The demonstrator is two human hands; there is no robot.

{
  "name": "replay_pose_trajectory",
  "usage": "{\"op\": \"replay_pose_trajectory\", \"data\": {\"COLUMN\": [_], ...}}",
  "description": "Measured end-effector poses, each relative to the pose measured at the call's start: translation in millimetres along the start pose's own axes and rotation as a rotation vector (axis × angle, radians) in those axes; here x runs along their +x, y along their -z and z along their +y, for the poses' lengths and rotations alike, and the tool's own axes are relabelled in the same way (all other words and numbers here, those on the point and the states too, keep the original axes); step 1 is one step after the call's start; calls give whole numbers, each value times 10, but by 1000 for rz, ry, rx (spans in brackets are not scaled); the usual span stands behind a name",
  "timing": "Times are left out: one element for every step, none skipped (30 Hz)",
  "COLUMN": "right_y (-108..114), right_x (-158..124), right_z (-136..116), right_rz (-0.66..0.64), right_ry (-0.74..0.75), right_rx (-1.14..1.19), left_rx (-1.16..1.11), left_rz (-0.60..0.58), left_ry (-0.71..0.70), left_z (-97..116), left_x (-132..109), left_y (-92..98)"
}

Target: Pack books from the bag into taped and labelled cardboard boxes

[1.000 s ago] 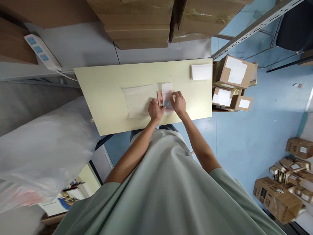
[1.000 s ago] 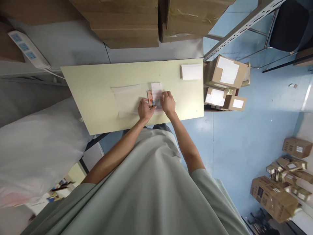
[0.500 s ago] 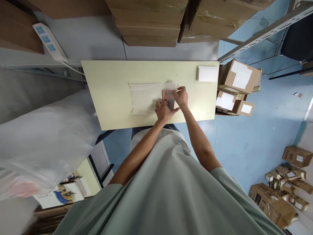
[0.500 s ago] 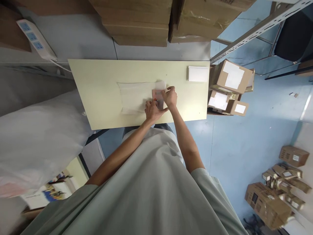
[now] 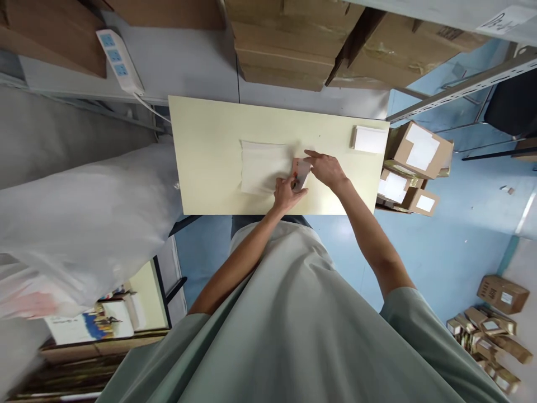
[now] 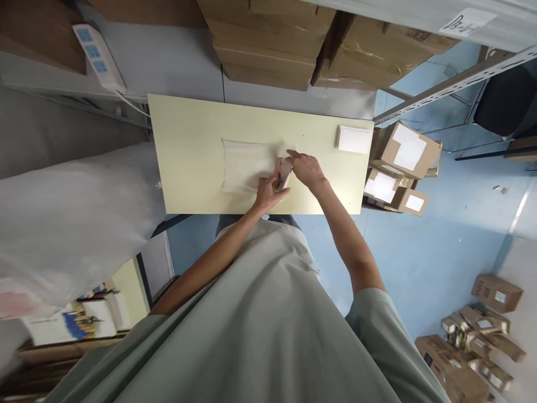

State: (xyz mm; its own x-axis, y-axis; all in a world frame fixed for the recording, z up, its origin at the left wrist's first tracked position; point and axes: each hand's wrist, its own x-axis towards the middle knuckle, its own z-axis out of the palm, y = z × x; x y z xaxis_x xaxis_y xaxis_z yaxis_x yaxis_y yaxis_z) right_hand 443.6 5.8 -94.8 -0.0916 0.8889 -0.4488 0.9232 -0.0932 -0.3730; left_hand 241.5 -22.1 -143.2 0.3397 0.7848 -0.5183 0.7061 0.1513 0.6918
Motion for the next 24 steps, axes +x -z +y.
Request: {"op": "replay_pose_trajectory", "data": {"right_y": [31, 64, 98, 132, 165, 194, 220, 242, 258, 268, 273, 273, 268, 258, 242, 219, 188, 147, 97, 37, -32, -108, -188, -268], "right_x": [36, 67, 94, 119, 143, 167, 193, 220, 250, 282, 315, 349, 384, 419, 457, 496, 539, 585, 633, 683, 731, 776, 816, 850], "right_z": [4, 2, -7, -22, -40, -59, -79, -98, -117, -136, -155, -175, -195, -216, -237, -256, -274, -291, -305, -318, -331, -343, -356, -368], "right_rz": [-8, -17, -26, -38, -54, -69, -82, -92, -97, -99, -99, -97, -97, -95, -92, -86, -78, -69, -58, -42, -24, -4, 14, 32], "right_ry": [5, 10, 14, 17, 19, 23, 29, 38, 45, 52, 56, 56, 55, 52, 47, 40, 33, 25, 18, 9, 1, -7, -16, -27], "right_rx": [-1, 4, 14, 24, 33, 42, 50, 57, 64, 73, 81, 89, 95, 99, 101, 101, 99, 94, 86, 77, 67, 59, 55, 56], "left_rx": [-10, -20, -32, -48, -71, -99, -128, -157, -184, -207, -225, -239, -247, -251, -251, -252, -256, -263, -272, -280, -282, -276, -264, -244], "left_rz": [4, 3, -1, -9, -20, -33, -45, -53, -57, -53, -44, -30, -14, 1, 14, 26, 37, 49, 62, 75, 84, 90, 92, 91], "left_ry": [-16, -27, -40, -58, -72, -78, -78, -74, -70, -63, -54, -41, -26, -6, 21, 52, 86, 122, 159, 195, 226, 256, 281, 300], "left_z": [-17, -35, -55, -79, -106, -137, -168, -200, -231, -261, -288, -313, -336, -360, -384, -409, -436, -464, -492, -519, -544, -565, -581, -592], "left_x": [-22, -48, -78, -112, -149, -188, -227, -266, -303, -338, -368, -394, -415, -431, -441, -446, -446, -440, -429, -413, -393, -372, -351, -331], "left_y": [21, 47, 77, 108, 139, 168, 193, 213, 226, 234, 236, 233, 227, 219, 210, 203, 198, 194, 193, 193, 195, 196, 199, 201]}}
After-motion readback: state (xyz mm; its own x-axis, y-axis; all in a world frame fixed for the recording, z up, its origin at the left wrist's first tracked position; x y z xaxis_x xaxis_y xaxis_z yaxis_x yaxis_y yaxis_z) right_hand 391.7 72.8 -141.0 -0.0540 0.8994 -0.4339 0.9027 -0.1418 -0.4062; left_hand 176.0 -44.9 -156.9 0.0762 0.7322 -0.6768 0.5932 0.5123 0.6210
